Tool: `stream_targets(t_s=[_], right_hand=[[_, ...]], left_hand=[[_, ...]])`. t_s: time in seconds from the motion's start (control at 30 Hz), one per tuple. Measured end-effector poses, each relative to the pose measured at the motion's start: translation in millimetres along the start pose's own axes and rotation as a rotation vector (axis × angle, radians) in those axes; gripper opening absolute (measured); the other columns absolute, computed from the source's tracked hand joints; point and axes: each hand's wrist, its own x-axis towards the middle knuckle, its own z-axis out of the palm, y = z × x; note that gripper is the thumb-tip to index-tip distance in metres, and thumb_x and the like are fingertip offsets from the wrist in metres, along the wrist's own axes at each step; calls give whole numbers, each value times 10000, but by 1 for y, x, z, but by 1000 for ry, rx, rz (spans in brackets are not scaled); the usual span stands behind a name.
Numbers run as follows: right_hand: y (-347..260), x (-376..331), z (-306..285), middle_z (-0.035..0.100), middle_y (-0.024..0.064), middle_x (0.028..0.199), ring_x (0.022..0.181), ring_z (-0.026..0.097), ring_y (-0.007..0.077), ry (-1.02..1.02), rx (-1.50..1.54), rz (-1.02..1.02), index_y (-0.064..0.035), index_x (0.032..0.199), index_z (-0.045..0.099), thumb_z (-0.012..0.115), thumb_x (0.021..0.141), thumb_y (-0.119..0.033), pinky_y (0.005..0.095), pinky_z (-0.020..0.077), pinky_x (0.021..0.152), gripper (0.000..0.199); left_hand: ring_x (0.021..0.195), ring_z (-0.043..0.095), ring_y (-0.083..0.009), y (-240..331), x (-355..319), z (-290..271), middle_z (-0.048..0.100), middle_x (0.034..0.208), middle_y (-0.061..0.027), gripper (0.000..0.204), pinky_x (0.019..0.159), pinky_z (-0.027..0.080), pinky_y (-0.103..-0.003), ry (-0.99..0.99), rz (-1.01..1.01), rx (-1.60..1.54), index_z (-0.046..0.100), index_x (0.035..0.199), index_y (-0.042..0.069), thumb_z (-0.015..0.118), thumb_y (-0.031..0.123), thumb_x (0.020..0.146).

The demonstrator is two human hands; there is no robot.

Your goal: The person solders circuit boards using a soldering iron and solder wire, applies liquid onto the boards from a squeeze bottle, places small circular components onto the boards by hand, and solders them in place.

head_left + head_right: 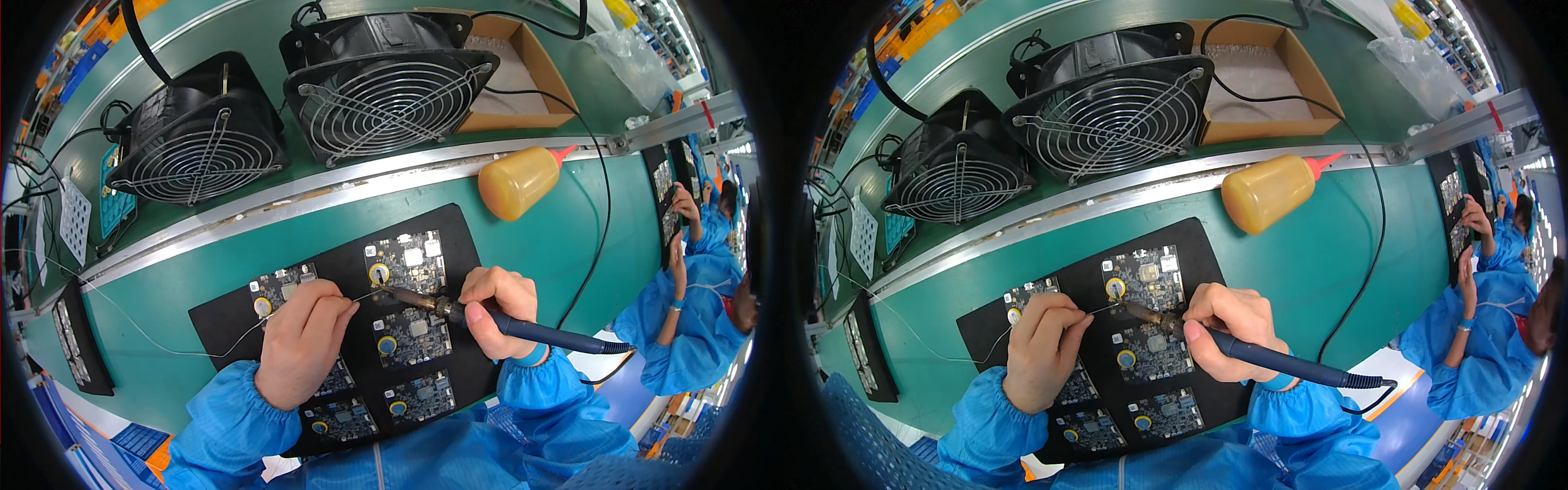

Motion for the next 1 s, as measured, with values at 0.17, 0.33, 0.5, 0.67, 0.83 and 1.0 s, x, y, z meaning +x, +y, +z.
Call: stream_targets(t_s=[0.17,0.33,0.5,0.67,0.83,1.0], right_hand=[[-2,0,1,509,53,591,437,449,143,6,3,-6,-9,731,509,591,755,5,281,319,412,86],[3,-1,1,503,48,581,432,443,143,14,10,-19,-11,728,512,593,758,8,281,318,410,89],[2,0,2,499,46,575,428,437,143,18,14,-30,-13,725,513,594,757,12,286,311,404,90],[3,0,2,501,47,576,427,432,142,16,24,-40,-10,727,517,596,757,14,290,304,400,88],[1,-1,-1,502,49,576,429,422,140,31,46,-36,2,742,521,592,759,16,284,303,406,75],[-1,-6,-6,477,54,543,447,423,143,115,107,-16,10,769,516,577,779,6,280,320,430,62]], left_hand=[[728,589,-252,6,5,1,564,854,-113,157,614,488,-319,-40,-30,-5,580,813,-15,709,-41,728],[733,577,-258,5,11,6,548,904,-122,221,615,482,-333,-98,17,6,624,938,-6,704,-19,732],[780,545,-263,4,10,4,510,973,-123,498,650,470,-361,-222,59,146,615,1188,70,712,8,704],[794,545,-268,6,11,3,512,967,-123,477,664,469,-363,-230,32,155,623,1172,72,714,24,705],[792,545,-270,6,12,2,512,961,-123,465,667,470,-366,-233,24,149,625,1168,74,710,33,713],[786,545,-277,6,11,1,505,994,-131,480,672,472,-368,-244,47,138,609,1188,64,694,5,720]])
